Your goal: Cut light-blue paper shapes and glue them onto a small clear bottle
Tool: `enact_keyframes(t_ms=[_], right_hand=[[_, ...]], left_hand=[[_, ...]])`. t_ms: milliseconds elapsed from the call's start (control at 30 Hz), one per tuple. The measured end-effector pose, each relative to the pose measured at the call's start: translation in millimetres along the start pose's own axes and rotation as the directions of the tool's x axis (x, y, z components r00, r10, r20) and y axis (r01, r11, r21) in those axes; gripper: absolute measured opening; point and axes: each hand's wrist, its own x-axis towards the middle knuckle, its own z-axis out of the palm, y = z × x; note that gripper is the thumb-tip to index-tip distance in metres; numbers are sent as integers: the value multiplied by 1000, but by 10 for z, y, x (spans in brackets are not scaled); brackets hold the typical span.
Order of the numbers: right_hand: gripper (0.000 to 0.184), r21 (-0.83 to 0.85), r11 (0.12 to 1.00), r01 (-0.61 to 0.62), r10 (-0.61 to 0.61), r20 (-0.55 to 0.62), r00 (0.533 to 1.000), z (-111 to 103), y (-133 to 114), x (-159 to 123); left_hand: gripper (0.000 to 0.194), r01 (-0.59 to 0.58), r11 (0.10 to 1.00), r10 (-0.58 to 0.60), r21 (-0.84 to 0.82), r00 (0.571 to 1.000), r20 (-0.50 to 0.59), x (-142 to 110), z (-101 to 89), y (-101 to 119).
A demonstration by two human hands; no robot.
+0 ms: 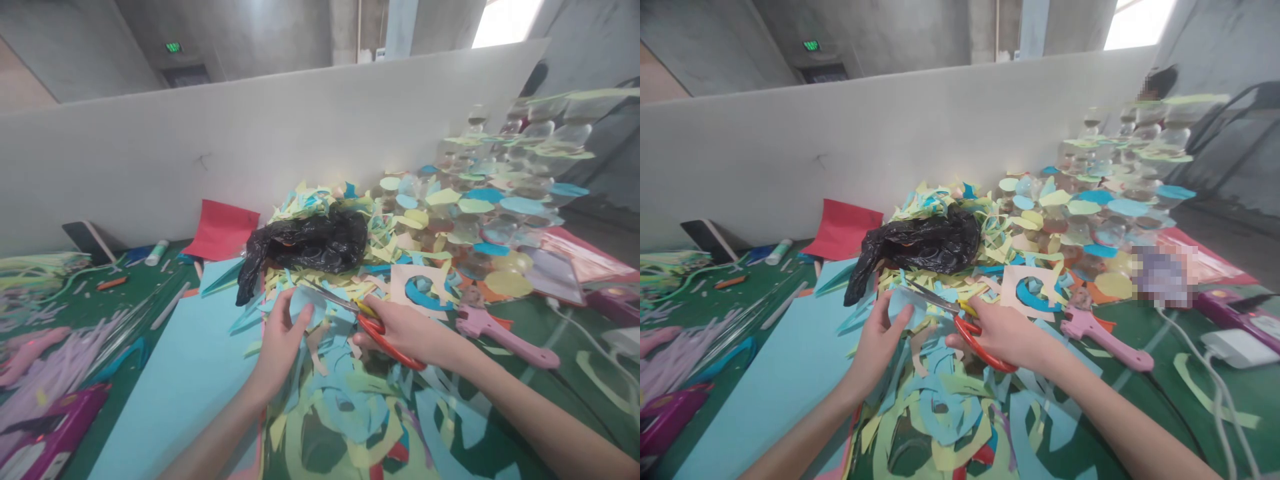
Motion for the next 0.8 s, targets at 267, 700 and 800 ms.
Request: enact_keyframes(t_ms=[267,700,800], right_hand=[[53,-25,1000,-16,16,-2,1000,18,-8,25],[51,-35,999,13,-15,-53,998,-3,8,22],[50,-29,999,25,-27,-39,999,-23,5,7]], left_hand=[[35,4,1000,-4,16,1000,21,11,-13,-1],[49,113,993,-115,39,992,46,-24,20,-10],[58,201,978,-199,57,979,-43,-10,-1,-1]])
